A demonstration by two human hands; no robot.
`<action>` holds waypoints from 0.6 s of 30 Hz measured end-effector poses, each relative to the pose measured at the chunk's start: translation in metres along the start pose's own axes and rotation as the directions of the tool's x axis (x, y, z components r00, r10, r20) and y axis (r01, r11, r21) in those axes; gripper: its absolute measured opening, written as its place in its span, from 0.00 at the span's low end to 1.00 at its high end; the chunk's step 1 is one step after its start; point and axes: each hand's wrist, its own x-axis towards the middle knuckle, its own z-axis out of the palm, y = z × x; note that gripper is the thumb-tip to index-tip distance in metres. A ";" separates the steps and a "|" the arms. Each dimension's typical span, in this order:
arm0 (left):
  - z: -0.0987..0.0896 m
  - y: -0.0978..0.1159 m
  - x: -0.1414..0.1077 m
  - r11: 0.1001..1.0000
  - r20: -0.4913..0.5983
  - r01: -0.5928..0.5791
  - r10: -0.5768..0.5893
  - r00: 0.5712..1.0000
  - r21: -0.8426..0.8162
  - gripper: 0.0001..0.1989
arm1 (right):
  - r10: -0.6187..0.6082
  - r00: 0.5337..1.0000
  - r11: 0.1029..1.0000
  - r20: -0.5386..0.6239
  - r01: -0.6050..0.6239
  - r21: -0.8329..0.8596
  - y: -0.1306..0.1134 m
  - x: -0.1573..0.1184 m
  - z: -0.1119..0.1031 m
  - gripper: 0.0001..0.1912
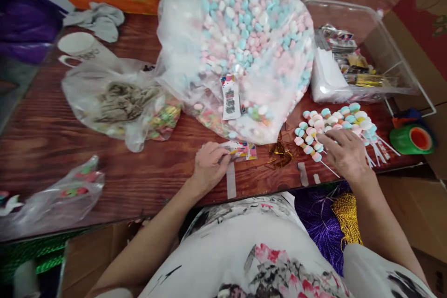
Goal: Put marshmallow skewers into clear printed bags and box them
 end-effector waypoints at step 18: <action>-0.001 -0.010 -0.021 0.926 -0.043 0.213 -0.237 0.970 -0.313 0.09 | 0.838 0.545 0.036 0.010 -0.074 0.997 -0.134 0.056 0.012 0.02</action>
